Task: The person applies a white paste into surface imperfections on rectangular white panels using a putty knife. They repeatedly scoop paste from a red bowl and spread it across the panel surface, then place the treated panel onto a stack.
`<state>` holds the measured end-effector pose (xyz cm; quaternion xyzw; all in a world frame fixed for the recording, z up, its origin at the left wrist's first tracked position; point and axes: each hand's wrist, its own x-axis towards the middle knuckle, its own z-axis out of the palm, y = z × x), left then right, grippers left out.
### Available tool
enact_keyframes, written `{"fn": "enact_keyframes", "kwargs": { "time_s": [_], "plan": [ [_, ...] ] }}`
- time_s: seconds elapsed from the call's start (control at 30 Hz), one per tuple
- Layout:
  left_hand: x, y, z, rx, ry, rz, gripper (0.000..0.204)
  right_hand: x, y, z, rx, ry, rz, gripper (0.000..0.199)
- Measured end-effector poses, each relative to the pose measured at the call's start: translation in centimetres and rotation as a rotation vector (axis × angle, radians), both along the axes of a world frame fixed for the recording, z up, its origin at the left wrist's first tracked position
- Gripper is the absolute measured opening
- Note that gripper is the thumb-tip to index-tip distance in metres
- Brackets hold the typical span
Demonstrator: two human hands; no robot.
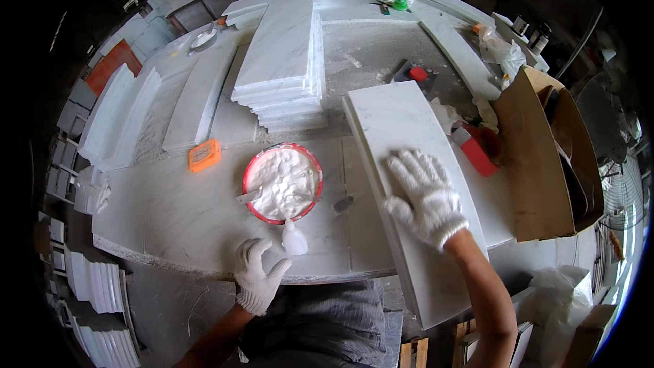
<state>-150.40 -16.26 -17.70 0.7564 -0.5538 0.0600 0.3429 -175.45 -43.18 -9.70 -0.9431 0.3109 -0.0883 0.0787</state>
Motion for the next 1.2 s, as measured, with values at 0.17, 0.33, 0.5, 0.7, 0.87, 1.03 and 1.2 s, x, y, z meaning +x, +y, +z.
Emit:
{"fn": "enact_keyframes", "kwargs": {
  "time_s": [0.17, 0.33, 0.5, 0.7, 0.87, 1.03, 1.2],
  "plan": [
    [0.1, -1.5, -0.8, 0.016, -0.016, 0.03, 0.07, 4.5, -5.6, -1.8, -0.122, -0.052, -0.116, 0.06],
    [0.3, -2.5, -1.5, -0.007, 0.034, 0.0, 0.069, 6.8, -5.9, -2.8, -0.177, -0.153, -0.161, 0.052],
    [0.0, -3.4, -2.1, -0.063, 0.092, 0.027, 0.064, 6.8, -5.7, -2.8, -0.218, -0.225, -0.142, 0.045],
    [0.0, -3.6, -3.2, -0.12, 0.119, 0.005, 0.062, 6.7, -5.8, -2.8, -0.213, -0.231, -0.141, 0.043],
    [-0.5, -3.2, -3.7, -0.083, 0.147, -0.016, 0.061, 6.6, -5.8, -2.7, -0.217, -0.244, -0.132, 0.042],
    [-0.8, -2.8, -3.8, -0.089, 0.102, -0.106, 0.051, 6.8, -5.6, -2.2, -0.181, -0.265, -0.121, 0.04],
    [-0.4, -4.3, 1.7, -0.113, 0.353, -0.183, 0.047, 6.5, -6.0, -2.6, -0.176, -0.306, -0.121, 0.04]
  ]
}}
